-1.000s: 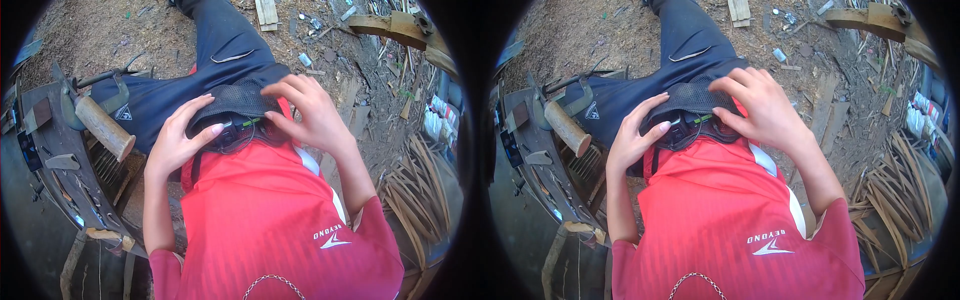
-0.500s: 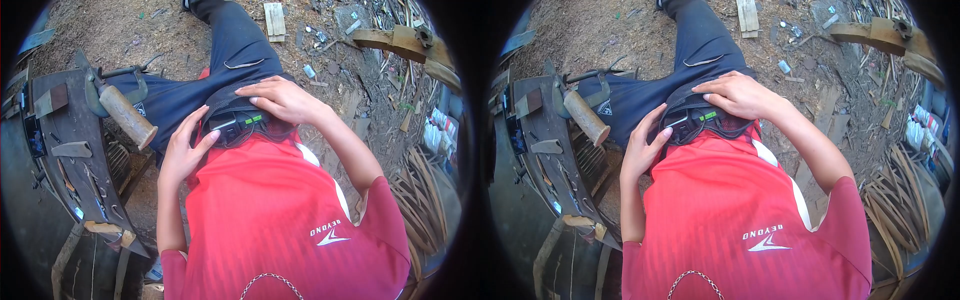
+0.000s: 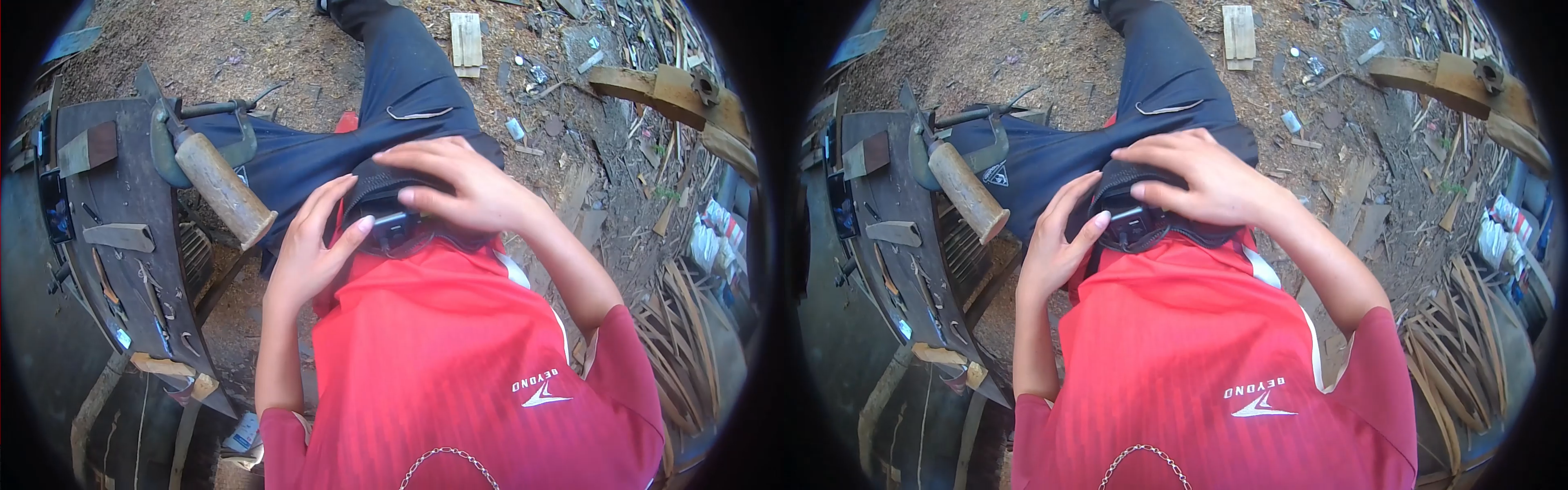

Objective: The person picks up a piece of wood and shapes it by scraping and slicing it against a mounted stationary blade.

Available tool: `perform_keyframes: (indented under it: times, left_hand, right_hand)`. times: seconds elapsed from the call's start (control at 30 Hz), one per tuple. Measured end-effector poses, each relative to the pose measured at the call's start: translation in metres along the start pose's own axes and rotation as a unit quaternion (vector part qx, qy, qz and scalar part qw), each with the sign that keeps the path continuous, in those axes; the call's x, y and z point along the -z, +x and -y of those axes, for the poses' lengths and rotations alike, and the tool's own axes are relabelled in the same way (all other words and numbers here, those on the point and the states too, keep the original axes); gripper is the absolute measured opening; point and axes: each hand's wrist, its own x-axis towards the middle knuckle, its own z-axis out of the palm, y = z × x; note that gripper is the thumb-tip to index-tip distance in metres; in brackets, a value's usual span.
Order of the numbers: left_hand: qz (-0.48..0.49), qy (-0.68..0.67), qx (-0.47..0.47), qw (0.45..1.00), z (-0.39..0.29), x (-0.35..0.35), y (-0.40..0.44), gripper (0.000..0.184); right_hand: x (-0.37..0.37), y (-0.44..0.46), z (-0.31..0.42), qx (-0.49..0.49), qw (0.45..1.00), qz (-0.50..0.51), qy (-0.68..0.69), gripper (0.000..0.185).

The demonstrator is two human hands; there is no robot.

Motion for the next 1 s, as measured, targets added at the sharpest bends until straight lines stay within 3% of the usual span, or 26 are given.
perform_keyframes:
  times: [0.07, 0.13, 0.2, 0.27, 0.47, 0.53, 0.6, 0.8, 1.0]
  left_hand:
    - [0.028, -0.011, -0.045, 0.999, 0.007, 0.001, 0.006, 0.062]
    - [0.035, -0.044, -0.026, 0.998, 0.014, -0.002, 0.007, 0.058]
    - [0.044, -0.031, -0.022, 0.998, 0.021, -0.005, 0.007, 0.056]
    - [0.053, -0.014, -0.023, 0.998, 0.023, -0.007, 0.009, 0.054]
    - [0.062, 0.036, -0.058, 0.996, 0.021, -0.008, -0.001, 0.057]
    - [0.077, 0.017, -0.054, 0.995, 0.024, -0.006, -0.003, 0.061]
    - [0.087, -0.009, -0.058, 0.994, 0.03, -0.009, -0.005, 0.063]
    - [0.108, -0.031, -0.06, 0.992, 0.038, -0.006, -0.004, 0.066]
    - [0.102, -0.032, -0.07, 0.992, 0.036, -0.009, -0.007, 0.069]
  right_hand:
    - [-0.007, 0.001, 0.008, 0.043, 0.998, 0.0, 0.037, 0.053]
    - [-0.009, -0.003, 0.014, 0.11, 0.993, -0.007, 0.038, 0.047]
    - [-0.009, -0.012, 0.019, 0.106, 0.994, -0.004, 0.041, 0.037]
    - [-0.008, -0.024, 0.018, 0.094, 0.995, 0.002, -0.041, 0.036]
    - [-0.015, -0.069, 0.043, -0.051, 0.99, -0.02, -0.128, 0.037]
    - [-0.018, -0.071, 0.067, -0.169, 0.984, 0.024, -0.054, 0.048]
    - [-0.016, -0.071, 0.078, -0.223, 0.973, 0.047, 0.043, 0.055]
    - [-0.018, -0.072, 0.076, -0.29, 0.935, 0.022, 0.203, 0.057]
    - [-0.014, -0.071, 0.086, -0.33, 0.928, 0.062, 0.16, 0.055]
